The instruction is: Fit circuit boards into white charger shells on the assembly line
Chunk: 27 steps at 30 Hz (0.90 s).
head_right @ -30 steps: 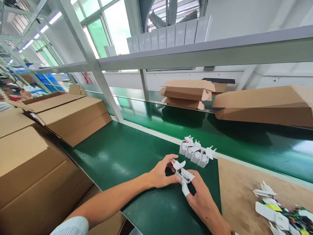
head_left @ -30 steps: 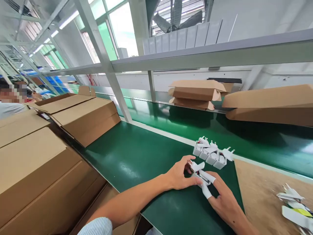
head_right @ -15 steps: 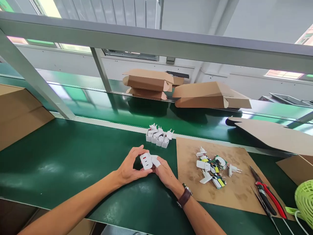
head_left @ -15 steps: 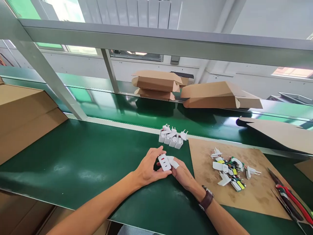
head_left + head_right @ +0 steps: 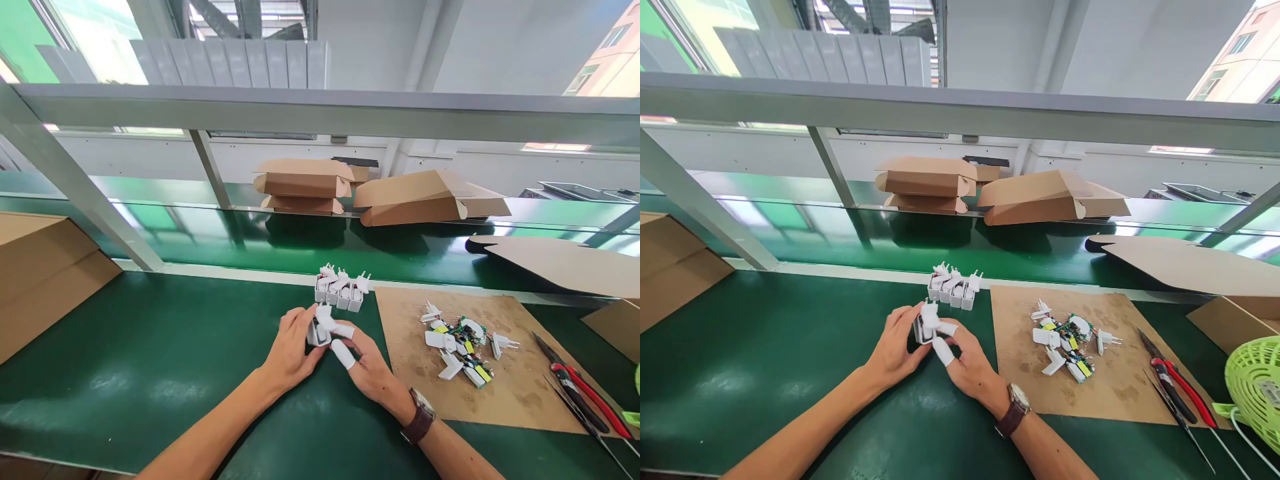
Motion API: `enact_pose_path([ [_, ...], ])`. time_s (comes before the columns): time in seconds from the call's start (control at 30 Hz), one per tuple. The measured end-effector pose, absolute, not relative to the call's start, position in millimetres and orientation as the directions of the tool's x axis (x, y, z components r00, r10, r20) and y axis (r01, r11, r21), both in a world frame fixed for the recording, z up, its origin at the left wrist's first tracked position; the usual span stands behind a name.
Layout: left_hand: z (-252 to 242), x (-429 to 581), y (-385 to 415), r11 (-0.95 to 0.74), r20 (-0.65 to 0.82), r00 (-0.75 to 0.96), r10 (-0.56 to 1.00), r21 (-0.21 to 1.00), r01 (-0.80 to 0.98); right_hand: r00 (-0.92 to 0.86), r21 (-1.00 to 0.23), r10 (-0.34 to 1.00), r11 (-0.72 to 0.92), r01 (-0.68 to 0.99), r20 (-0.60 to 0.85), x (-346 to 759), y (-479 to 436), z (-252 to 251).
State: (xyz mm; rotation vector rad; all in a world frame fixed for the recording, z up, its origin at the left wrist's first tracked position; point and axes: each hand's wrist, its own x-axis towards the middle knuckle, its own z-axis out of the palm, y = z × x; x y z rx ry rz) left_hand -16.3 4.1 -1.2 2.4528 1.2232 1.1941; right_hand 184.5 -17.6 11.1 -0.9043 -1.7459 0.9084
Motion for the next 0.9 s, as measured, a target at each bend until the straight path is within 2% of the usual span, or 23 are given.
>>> enact_pose_path([
  [0.1,-5,-27,22,-0.462,0.5,0.15,0.853,0.589,0.663,-0.198,-0.776,0.827,0.562,0.286,0.525,192,-16,14],
  [0.2,-1,-37,51,-0.285,0.379,-0.023,0.925,0.733,0.617,0.046,-0.782,0.841,0.479,0.399,0.539,206,-3,5],
  [0.3,6,-37,79,-0.173,0.249,-0.063,0.967,0.813,0.556,0.185,-0.843,0.869,0.36,0.4,0.459,221,17,-16],
  [0.53,1,-16,97,-0.159,0.191,-0.011,0.981,0.846,0.509,0.135,-0.885,0.916,0.314,0.344,0.378,230,38,-42],
  [0.73,-7,-11,103,-0.147,0.22,-0.088,0.972,0.852,0.502,0.088,-0.894,0.936,0.293,0.339,0.34,214,68,-35],
  [0.9,-1,-11,145,-0.158,0.261,-0.159,0.952,0.864,0.477,0.068,-0.882,0.933,0.309,0.355,0.354,202,133,-29],
])
